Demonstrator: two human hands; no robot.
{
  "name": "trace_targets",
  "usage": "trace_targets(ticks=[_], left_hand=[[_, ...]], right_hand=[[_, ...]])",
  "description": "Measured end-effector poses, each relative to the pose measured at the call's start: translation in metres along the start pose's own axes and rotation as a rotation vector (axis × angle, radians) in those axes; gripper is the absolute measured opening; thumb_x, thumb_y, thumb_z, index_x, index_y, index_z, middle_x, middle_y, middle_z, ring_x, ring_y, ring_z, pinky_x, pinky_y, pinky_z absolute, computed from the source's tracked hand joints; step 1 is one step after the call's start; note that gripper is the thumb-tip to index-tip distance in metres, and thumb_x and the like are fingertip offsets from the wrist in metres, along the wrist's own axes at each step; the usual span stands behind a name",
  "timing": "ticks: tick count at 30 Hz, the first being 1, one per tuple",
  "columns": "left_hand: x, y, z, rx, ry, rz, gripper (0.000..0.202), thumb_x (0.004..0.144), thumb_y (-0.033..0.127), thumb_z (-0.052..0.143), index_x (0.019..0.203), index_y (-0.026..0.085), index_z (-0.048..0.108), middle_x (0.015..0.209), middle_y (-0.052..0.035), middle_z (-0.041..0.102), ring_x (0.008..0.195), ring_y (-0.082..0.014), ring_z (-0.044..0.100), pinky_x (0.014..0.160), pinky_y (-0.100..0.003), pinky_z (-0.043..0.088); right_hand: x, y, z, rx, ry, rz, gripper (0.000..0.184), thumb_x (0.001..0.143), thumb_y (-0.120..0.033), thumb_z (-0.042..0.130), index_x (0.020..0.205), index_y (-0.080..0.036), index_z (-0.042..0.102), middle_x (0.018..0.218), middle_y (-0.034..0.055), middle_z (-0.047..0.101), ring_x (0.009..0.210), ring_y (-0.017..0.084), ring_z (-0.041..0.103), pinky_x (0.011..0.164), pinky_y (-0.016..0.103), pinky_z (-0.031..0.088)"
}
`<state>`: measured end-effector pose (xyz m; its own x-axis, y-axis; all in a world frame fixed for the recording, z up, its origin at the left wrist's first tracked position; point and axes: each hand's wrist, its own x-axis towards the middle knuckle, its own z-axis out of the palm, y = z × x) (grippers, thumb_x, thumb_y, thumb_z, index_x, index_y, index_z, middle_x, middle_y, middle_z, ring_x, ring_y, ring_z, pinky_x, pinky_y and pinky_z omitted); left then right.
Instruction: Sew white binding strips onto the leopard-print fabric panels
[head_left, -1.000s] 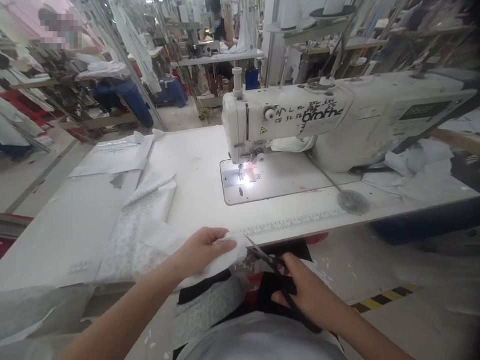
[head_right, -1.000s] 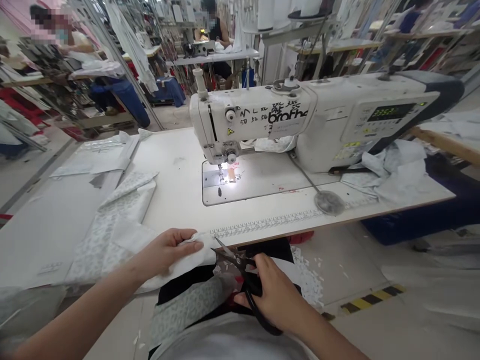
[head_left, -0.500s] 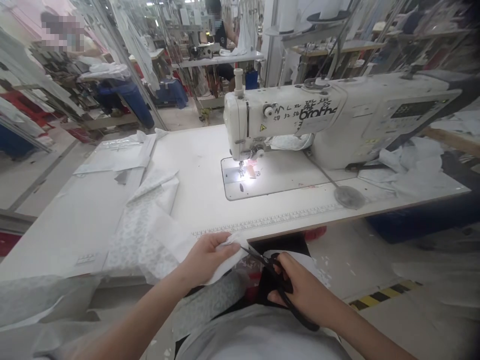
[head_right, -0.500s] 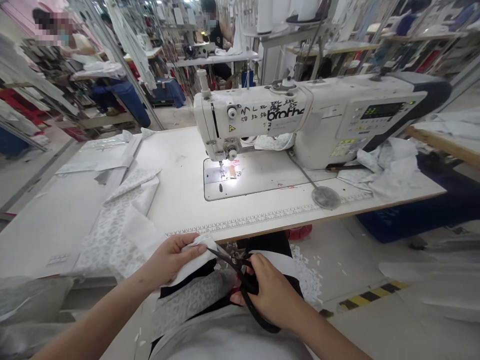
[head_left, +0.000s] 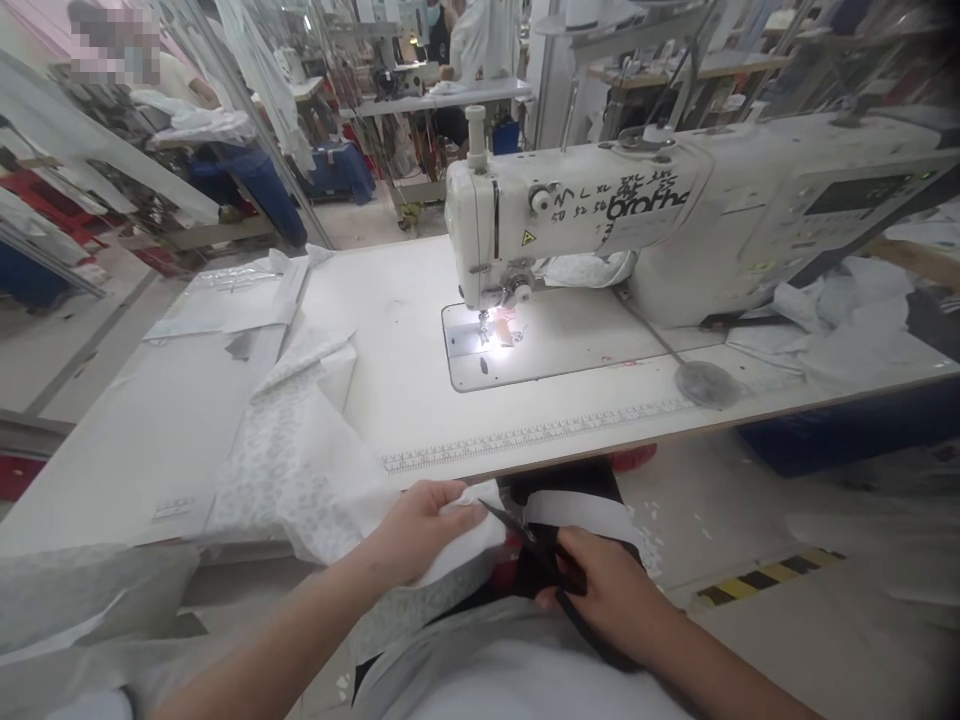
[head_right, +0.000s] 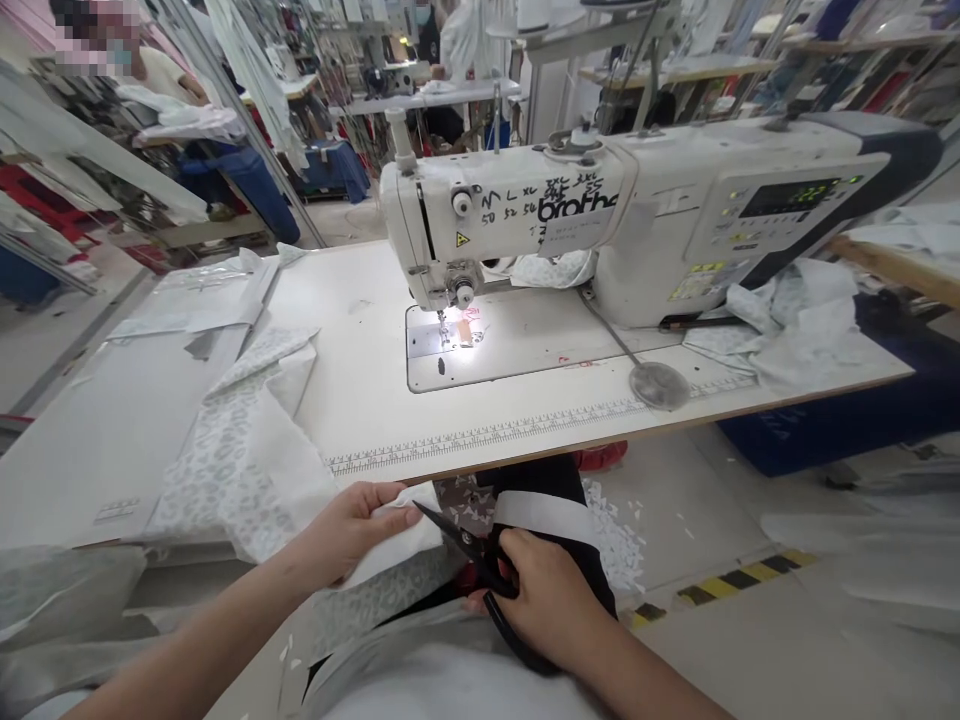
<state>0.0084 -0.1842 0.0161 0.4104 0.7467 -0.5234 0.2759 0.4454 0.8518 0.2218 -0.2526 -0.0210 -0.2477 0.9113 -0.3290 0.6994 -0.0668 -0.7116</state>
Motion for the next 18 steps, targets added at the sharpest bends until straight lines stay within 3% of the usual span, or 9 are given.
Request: trace_targets(ticks=[5, 8, 13, 18], left_hand=[[-0.001, -0.005, 0.006, 0.064, -0.033, -0.063, 0.027, 0.072, 0.044, 0.063, 0.074, 0.018, 0.068, 0.064, -0.0015, 0.063, 0.058, -0.015, 0.056, 0.053, -0.022, 0.04], [-0.005, -0.001, 0.005, 0.045, 0.042, -0.1, 0.03, 0.072, 0.047, 0.062, 0.071, 0.018, 0.063, 0.055, 0.0024, 0.055, 0.049, -0.0106, 0.048, 0.047, -0.019, 0.035], [-0.009, 0.005, -0.003, -0.134, 0.234, -0.085, 0.031, 0.073, 0.05, 0.061, 0.081, 0.019, 0.058, 0.063, 0.0016, 0.059, 0.053, -0.0123, 0.053, 0.049, -0.021, 0.04], [-0.007, 0.005, -0.003, -0.246, 0.26, -0.051, 0.032, 0.069, 0.048, 0.065, 0.079, 0.02, 0.055, 0.058, 0.0023, 0.059, 0.05, -0.0133, 0.054, 0.049, -0.023, 0.042]], right_hand=[[0.001, 0.006, 0.006, -0.015, 0.018, -0.013, 0.026, 0.071, -0.031, 0.062, 0.065, -0.021, 0.038, 0.067, -0.0021, 0.05, 0.06, 0.015, 0.047, 0.054, 0.024, 0.03], [0.0, 0.013, 0.007, 0.045, 0.009, 0.001, 0.026, 0.076, -0.031, 0.056, 0.063, -0.021, 0.035, 0.064, -0.0026, 0.049, 0.058, 0.015, 0.047, 0.053, 0.024, 0.031], [-0.008, 0.014, 0.004, -0.038, 0.08, -0.045, 0.024, 0.074, -0.026, 0.057, 0.07, -0.022, 0.034, 0.073, -0.0012, 0.05, 0.064, 0.016, 0.047, 0.056, 0.025, 0.033], [-0.007, 0.006, 0.007, -0.109, 0.091, -0.045, 0.026, 0.072, -0.027, 0.06, 0.072, -0.022, 0.035, 0.078, 0.0003, 0.051, 0.07, 0.019, 0.05, 0.058, 0.027, 0.034]])
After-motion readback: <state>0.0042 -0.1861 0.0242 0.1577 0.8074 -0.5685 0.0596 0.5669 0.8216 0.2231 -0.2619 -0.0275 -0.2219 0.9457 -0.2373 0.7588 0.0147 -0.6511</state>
